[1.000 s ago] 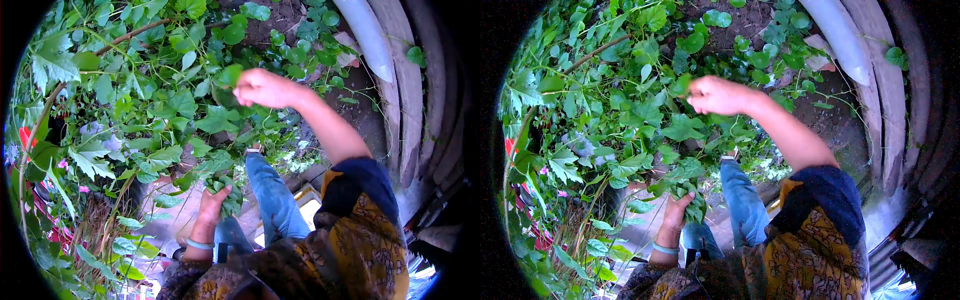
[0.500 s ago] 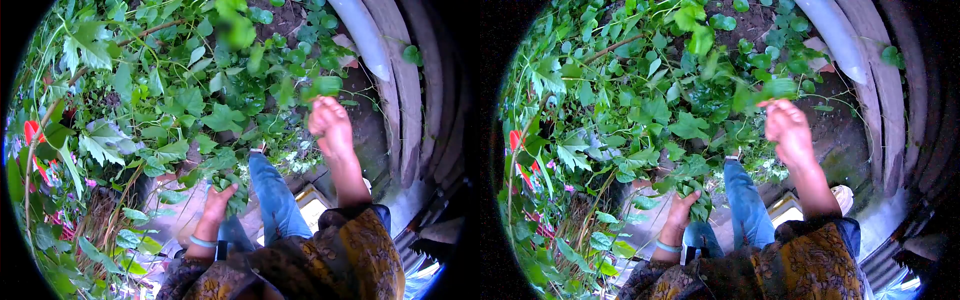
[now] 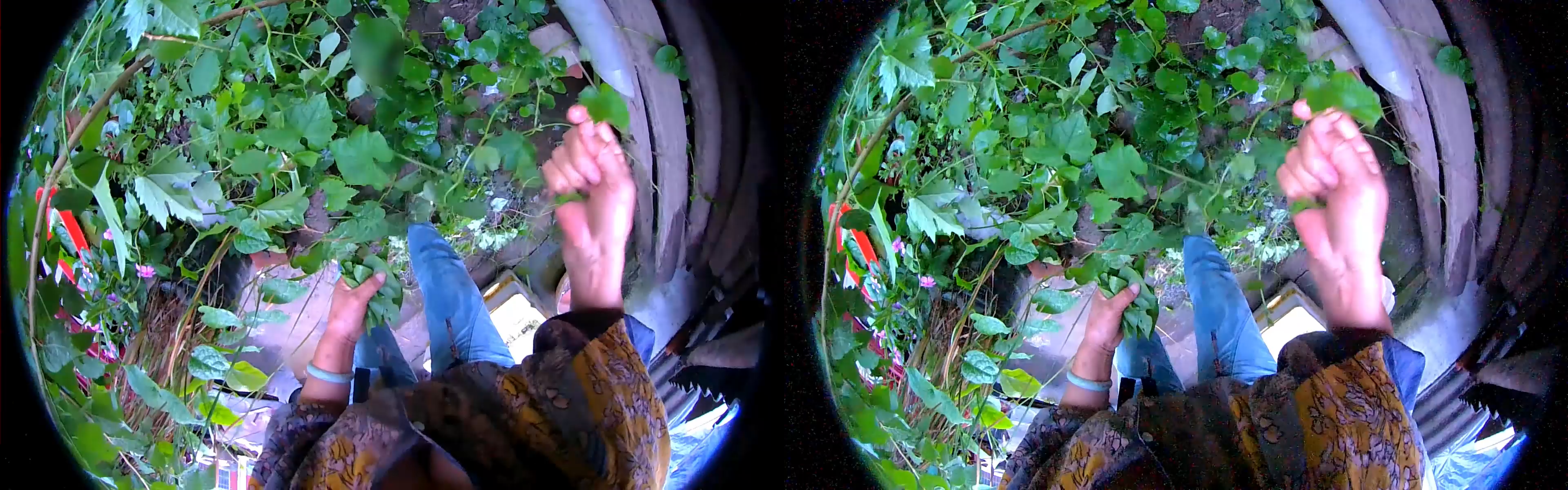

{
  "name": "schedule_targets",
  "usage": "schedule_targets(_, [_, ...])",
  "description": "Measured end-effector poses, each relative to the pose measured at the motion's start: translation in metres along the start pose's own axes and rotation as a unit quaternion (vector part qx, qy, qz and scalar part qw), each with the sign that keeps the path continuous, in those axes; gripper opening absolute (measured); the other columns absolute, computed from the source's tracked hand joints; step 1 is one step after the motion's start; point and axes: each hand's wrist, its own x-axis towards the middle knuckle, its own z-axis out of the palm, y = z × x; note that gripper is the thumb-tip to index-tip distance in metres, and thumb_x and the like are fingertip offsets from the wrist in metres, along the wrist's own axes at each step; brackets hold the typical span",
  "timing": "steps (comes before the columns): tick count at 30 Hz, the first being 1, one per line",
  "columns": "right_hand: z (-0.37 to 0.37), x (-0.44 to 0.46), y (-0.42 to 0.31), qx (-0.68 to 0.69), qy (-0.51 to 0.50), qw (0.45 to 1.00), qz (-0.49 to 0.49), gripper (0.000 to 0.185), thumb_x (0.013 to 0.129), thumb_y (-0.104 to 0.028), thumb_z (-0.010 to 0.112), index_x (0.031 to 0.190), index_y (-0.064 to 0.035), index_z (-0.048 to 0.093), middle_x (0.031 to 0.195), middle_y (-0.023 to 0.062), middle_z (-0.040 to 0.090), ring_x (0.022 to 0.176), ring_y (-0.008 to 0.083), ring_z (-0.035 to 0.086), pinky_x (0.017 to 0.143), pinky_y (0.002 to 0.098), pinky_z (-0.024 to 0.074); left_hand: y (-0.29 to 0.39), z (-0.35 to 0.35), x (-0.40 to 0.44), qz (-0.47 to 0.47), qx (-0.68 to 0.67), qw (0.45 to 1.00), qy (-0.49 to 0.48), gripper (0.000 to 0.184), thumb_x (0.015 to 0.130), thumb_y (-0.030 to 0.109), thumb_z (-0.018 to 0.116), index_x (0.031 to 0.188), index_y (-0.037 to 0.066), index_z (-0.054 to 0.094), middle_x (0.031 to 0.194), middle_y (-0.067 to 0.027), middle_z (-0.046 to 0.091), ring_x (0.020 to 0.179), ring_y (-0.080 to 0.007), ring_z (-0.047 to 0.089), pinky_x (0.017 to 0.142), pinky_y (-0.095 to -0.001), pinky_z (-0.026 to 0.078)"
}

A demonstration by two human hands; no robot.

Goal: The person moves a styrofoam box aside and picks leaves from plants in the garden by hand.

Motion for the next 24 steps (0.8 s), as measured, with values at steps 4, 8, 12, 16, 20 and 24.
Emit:
schedule_targets(4, [0.027, -0.003, -0.035, 0.024, -0.084, 0.995, -0.048, 0.019, 0.093, -0.010, 0.048, 0.105, 0.0038, 0.052, 0.056, -0.0071, 0.027, 0.045, 0.0030, 0.021, 0.043, 0.0203, 0.0187, 0.005, -0.006, -0.007, -0.012, 0.000, 1.000, 0.004, 0.018, 0.082, 0.008, 0.065, 0.098, 0.005, 0.060, 0.083, -0.0025, 0.063, 0.070, -0.0129, 0.061, 0.063, -0.0271, 0.051])
schedule_targets(8, [0.036, -0.001, -0.047, 0.044, -0.130, 0.988, -0.065, 0.022, 0.093, -0.008, 0.046, 0.111, 0.0050, 0.048, 0.057, -0.0063, 0.028, 0.047, 0.0034, 0.022, 0.044, 0.0197, 0.0195, 0.008, -0.003, -0.016, 0.009, 0.002, 1.000, 0.000, 0.017, 0.082, 0.009, 0.065, 0.098, 0.005, 0.060, 0.082, -0.0029, 0.063, 0.069, -0.0128, 0.061, 0.062, -0.0269, 0.051])
schedule_targets(12, [0.044, -0.007, -0.061, 0.003, -0.151, 0.983, -0.105, 0.024, 0.093, -0.011, 0.047, 0.110, 0.0050, 0.048, 0.059, -0.0064, 0.029, 0.047, 0.0028, 0.023, 0.044, 0.0188, 0.0213, 0.005, -0.006, -0.021, 0.014, 0.001, 1.000, -0.009, 0.018, 0.081, 0.009, 0.066, 0.099, 0.005, 0.060, 0.085, -0.0030, 0.063, 0.073, -0.0132, 0.061, 0.065, -0.0276, 0.051])
schedule_targets(16, [0.007, -0.005, 0.015, -0.295, -0.076, 0.948, -0.095, 0.014, 0.091, -0.012, 0.049, 0.098, -0.0030, 0.058, 0.060, -0.0032, 0.043, 0.050, 0.0064, 0.037, 0.047, 0.0231, 0.0298, -0.004, -0.016, -0.018, 0.020, 0.010, 1.000, -0.009, 0.023, 0.081, 0.008, 0.066, 0.102, 0.003, 0.059, 0.089, -0.0035, 0.063, 0.077, -0.0142, 0.061, 0.069, -0.0286, 0.050])
schedule_targets(20, [-0.075, 0.006, 0.071, -0.358, 0.020, 0.924, -0.128, 0.020, 0.093, -0.009, 0.048, 0.108, -0.0020, 0.058, 0.077, 0.0001, 0.055, 0.061, 0.0063, 0.044, 0.055, 0.0214, 0.0346, 0.002, -0.016, -0.022, 0.018, 0.007, 1.000, -0.017, 0.024, 0.081, 0.008, 0.066, 0.104, 0.003, 0.058, 0.089, -0.0039, 0.063, 0.077, -0.0148, 0.061, 0.068, -0.0289, 0.051])
schedule_targets(24, [-0.215, 0.026, 0.119, -0.390, 0.305, 0.866, -0.064, 0.023, 0.092, -0.011, 0.049, 0.113, -0.0023, 0.056, 0.098, 0.0067, 0.062, 0.084, 0.0126, 0.056, 0.075, 0.0271, 0.0445, 0.006, -0.017, -0.020, -0.015, 0.003, 1.000, 0.003, 0.019, 0.081, 0.007, 0.065, 0.099, 0.004, 0.059, 0.087, -0.0038, 0.063, 0.075, -0.0143, 0.062, 0.067, -0.0282, 0.051])
